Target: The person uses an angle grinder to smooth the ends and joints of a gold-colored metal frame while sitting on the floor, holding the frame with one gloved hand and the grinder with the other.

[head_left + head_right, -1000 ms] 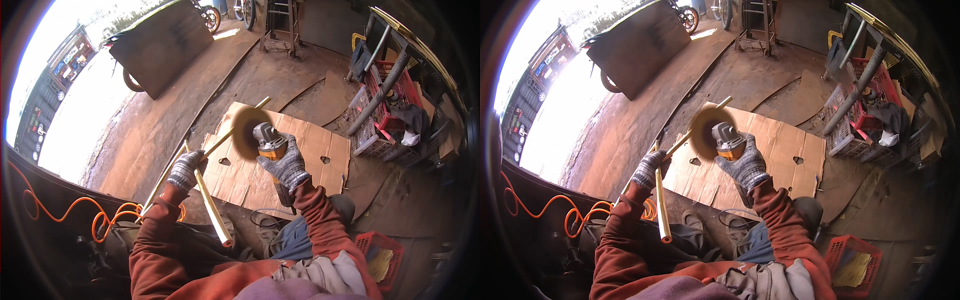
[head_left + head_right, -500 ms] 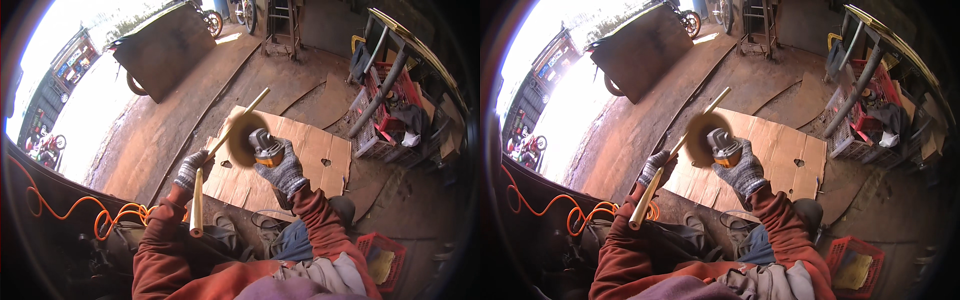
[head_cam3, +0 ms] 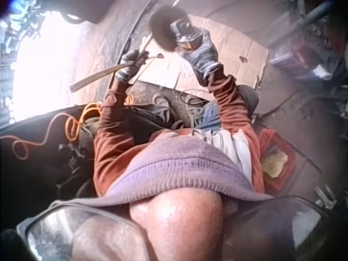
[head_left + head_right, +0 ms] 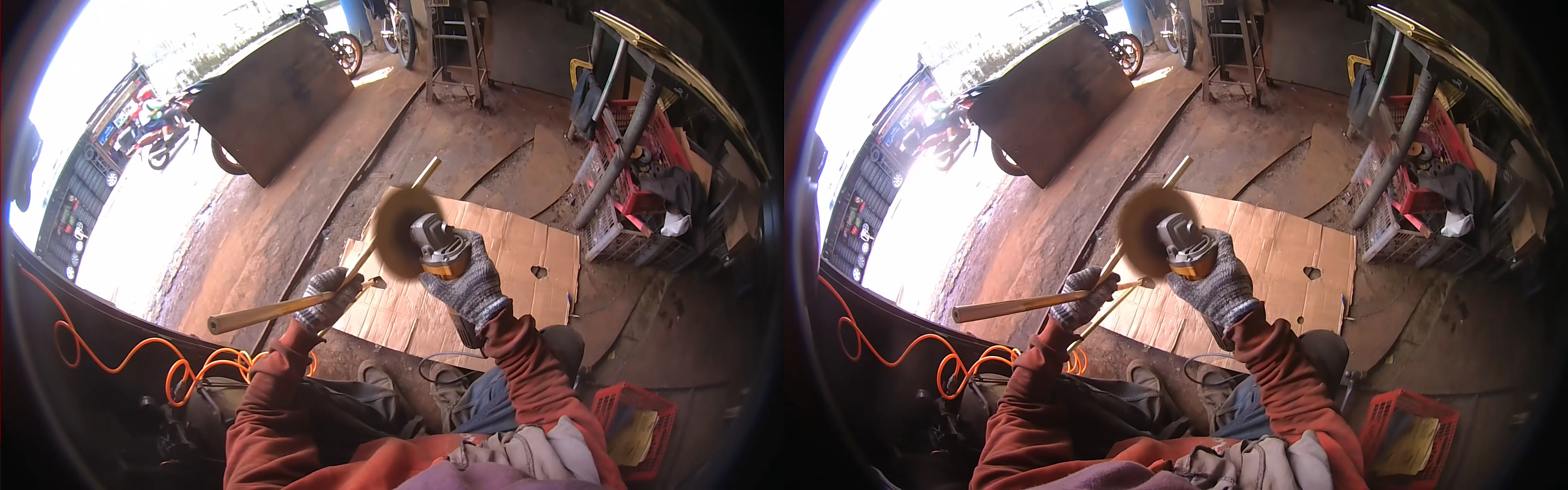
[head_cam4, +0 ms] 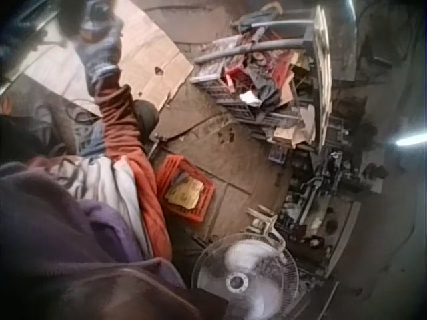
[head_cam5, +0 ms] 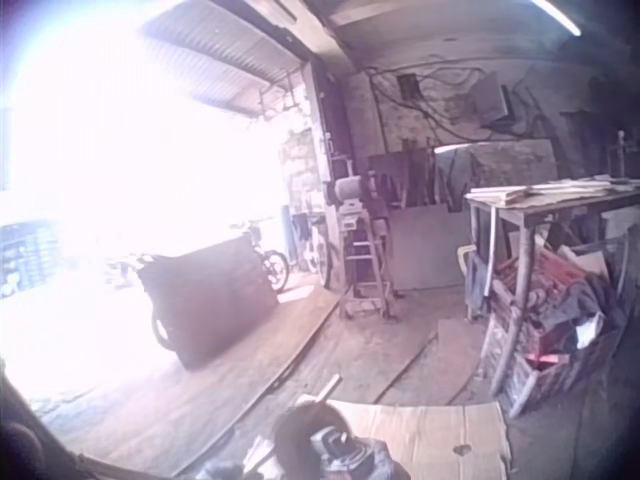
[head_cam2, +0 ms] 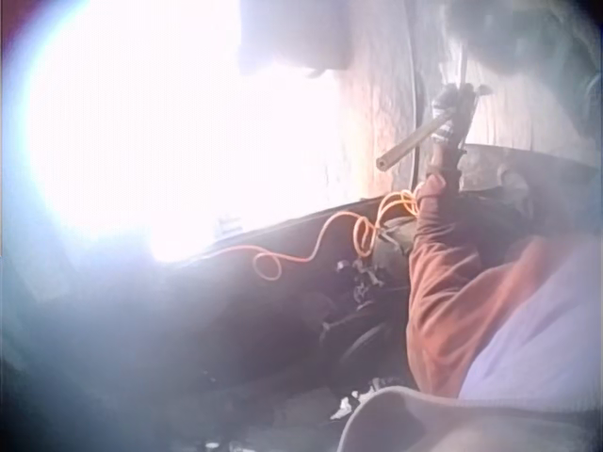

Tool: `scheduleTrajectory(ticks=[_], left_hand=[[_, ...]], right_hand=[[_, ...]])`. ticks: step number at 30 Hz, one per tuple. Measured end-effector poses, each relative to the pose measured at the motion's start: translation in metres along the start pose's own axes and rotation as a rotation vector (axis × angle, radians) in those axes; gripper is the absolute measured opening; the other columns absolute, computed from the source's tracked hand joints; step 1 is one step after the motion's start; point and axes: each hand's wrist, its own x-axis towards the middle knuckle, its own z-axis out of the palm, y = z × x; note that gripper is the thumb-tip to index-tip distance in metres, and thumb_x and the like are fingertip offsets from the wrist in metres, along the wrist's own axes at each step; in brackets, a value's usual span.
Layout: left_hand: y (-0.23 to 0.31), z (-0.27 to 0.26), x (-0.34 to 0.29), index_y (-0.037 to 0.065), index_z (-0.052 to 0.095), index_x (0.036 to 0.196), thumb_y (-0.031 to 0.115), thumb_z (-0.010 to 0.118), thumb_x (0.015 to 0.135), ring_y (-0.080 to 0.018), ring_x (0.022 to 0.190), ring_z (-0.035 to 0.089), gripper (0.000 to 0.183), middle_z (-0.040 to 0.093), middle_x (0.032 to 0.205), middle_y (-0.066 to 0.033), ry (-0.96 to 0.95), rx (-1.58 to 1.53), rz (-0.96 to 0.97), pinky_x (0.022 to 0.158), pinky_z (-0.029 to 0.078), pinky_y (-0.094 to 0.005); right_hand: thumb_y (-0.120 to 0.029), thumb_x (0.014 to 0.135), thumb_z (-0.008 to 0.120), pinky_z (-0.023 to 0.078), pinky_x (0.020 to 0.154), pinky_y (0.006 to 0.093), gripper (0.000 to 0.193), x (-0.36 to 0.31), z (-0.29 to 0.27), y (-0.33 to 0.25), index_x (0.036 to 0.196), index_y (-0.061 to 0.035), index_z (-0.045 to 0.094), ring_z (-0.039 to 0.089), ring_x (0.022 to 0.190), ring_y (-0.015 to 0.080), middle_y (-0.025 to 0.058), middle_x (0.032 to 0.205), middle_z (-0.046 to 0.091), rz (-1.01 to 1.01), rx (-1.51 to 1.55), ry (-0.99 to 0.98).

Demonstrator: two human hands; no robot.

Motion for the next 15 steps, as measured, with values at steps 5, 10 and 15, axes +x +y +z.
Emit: scheduleTrajectory(ticks=[5, 10, 15], left_hand=[[0.000, -0.004, -0.003, -0.002, 0.071, 0.106, 0.011, 0.066, 0.094, -0.0108, 0.072, 0.064, 0.018, 0.069, 0.087, -0.0058, 0.000, 0.040, -0.027, 0.062, 0.053, -0.0264], [0.009, -0.005, -0.002, 0.000, 0.070, 0.106, 0.015, 0.068, 0.094, -0.0098, 0.070, 0.064, 0.020, 0.068, 0.083, -0.0037, 0.014, -0.083, 0.034, 0.058, 0.052, -0.0251], [0.027, -0.012, -0.001, -0.001, 0.070, 0.109, 0.011, 0.067, 0.093, -0.0111, 0.077, 0.064, 0.021, 0.071, 0.089, -0.0047, -0.053, -0.070, -0.147, 0.067, 0.053, -0.0285]], right_hand=[[-0.026, 0.066, 0.091, 0.053, 0.090, 0.0378, 0.080, 0.012, -0.008, 0.005, 0.128, -0.0086, 0.043, 0.066, 0.104, 0.0261, 0.0143, 0.118, 0.063, -0.005, -0.043, 0.110], [-0.018, 0.067, 0.089, 0.055, 0.083, 0.0351, 0.066, 0.015, -0.017, 0.018, 0.118, -0.0068, 0.050, 0.065, 0.090, 0.0173, 0.0079, 0.105, 0.064, 0.028, 0.059, 0.210], [-0.017, 0.066, 0.089, 0.057, 0.081, 0.0342, 0.066, 0.018, -0.020, 0.022, 0.118, -0.0063, 0.050, 0.065, 0.088, 0.0171, 0.0079, 0.104, 0.064, 0.001, 0.092, 0.232]])
